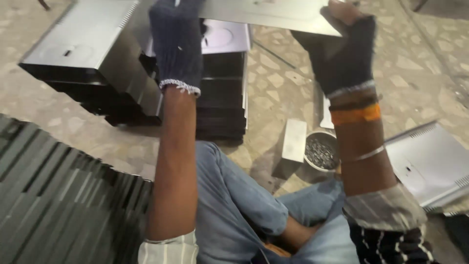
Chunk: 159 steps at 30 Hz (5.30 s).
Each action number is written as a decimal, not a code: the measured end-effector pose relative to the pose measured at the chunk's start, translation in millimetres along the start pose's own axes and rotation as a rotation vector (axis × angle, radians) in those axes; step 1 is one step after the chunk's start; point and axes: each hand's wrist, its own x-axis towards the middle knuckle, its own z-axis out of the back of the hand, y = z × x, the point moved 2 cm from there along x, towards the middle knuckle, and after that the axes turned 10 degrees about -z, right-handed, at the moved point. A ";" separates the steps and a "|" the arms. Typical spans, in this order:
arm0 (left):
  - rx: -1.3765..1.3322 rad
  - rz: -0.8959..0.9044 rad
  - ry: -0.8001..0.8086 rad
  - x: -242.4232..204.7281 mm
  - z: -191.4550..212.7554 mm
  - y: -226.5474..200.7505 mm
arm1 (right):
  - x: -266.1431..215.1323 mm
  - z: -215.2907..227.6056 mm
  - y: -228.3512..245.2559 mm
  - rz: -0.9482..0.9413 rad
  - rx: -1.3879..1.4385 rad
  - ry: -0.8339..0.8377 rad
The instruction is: The person sits on the floor and assembles sheet-metal enclosure boxes. They pick up metal side panels and covers, align them, hammer fasteners to secure the parts, and stack the finished boxes beside them.
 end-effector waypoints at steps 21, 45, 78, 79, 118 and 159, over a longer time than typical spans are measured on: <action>-0.012 0.675 -0.429 -48.1 9.5 95.5 | 124.7 -30.0 -159.0 0.020 -0.480 -0.459; -0.896 0.509 -0.529 -240.0 -117.4 257.2 | 6.4 13.4 -213.5 -0.213 -0.764 -0.241; -1.257 0.198 -0.497 -99.2 10.0 134.6 | 52.2 8.9 -91.8 -0.208 -0.963 0.266; -1.258 0.195 -0.497 -99.0 0.8 154.8 | 66.2 18.3 -100.0 -0.206 -0.963 0.266; 0.523 1.322 -1.253 -90.6 145.3 383.8 | 245.5 -219.6 -372.2 0.008 -0.307 0.122; 0.335 0.449 -0.755 -112.7 59.8 342.8 | 213.5 -267.0 -376.3 -0.541 -0.517 0.169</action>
